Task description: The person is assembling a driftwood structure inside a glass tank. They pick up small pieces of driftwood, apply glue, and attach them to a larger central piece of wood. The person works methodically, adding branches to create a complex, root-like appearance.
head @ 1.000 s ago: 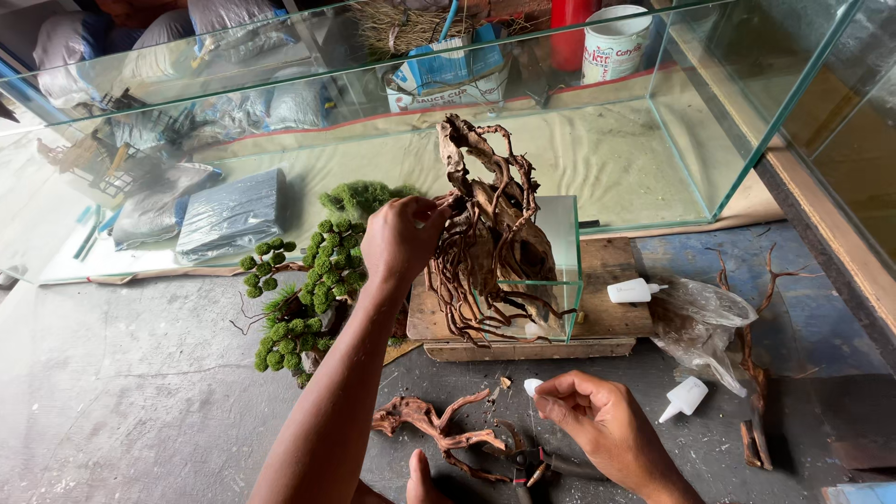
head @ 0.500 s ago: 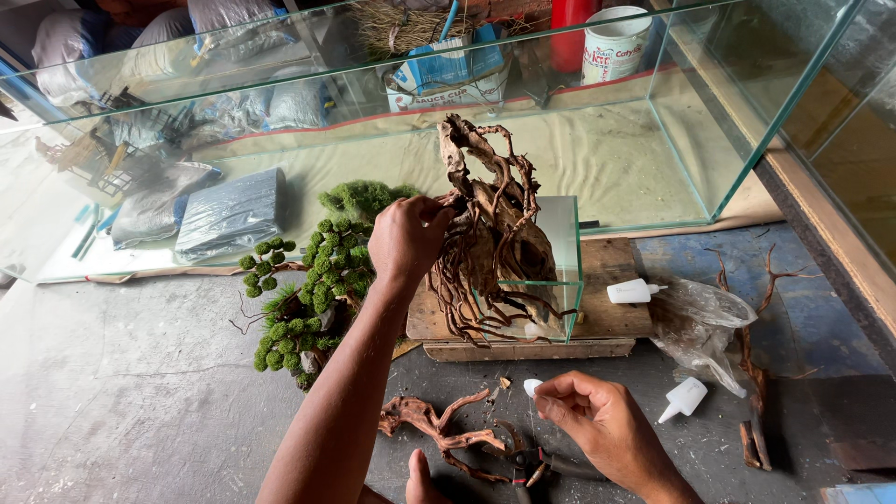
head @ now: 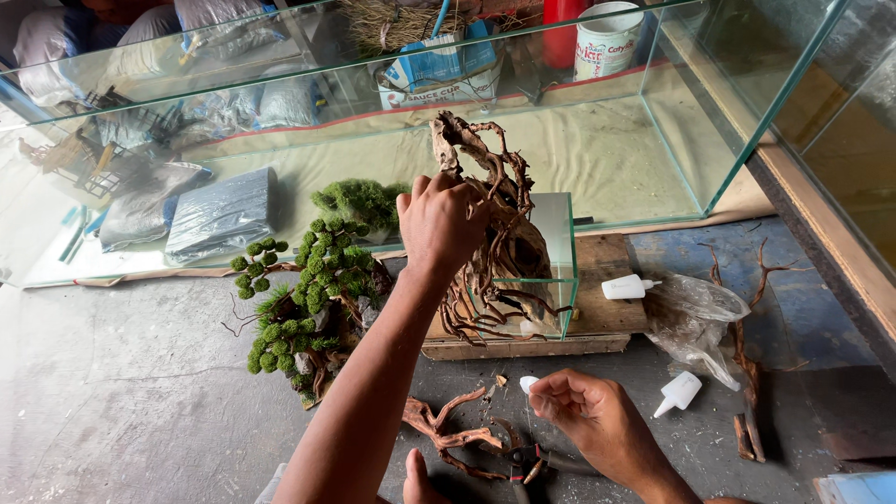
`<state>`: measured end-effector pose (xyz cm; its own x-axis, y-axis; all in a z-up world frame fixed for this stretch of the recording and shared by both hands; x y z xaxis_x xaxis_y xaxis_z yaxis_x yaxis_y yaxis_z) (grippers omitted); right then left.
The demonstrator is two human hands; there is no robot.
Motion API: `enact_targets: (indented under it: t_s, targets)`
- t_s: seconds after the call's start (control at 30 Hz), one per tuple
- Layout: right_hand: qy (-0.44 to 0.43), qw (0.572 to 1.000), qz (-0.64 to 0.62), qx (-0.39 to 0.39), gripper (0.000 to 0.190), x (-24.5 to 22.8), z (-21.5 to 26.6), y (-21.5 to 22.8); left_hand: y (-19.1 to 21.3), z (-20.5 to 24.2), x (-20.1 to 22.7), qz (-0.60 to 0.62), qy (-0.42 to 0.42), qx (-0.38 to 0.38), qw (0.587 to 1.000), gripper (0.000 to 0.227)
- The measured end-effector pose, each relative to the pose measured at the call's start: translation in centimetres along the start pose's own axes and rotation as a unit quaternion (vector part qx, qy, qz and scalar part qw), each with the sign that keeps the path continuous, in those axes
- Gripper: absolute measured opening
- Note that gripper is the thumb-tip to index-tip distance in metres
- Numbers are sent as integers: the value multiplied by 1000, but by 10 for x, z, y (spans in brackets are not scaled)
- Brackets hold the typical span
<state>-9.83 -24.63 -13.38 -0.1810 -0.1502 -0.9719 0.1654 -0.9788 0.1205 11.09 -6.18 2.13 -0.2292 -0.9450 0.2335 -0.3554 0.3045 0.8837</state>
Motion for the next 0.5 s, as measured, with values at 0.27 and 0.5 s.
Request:
enact_targets:
  t_s: [0.27, 0.5]
  targets:
    - [26, 1000, -5, -8, 25, 5, -3, 0, -11, -4, 2, -12, 10, 11, 1000, 30]
    - [-8, 1000, 8, 2, 26, -1, 0, 1, -14, -6, 2, -10, 15, 8, 1000, 29]
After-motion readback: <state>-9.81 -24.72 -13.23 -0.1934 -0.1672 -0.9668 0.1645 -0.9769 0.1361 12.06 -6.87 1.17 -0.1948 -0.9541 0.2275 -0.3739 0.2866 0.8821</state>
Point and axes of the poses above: each hand's wrist, its own z-axis away from the middle knuckle, its own y-axis out of the back of the hand, x = y × z, the point moved 10 cm from there along -z, towards the middle knuckle
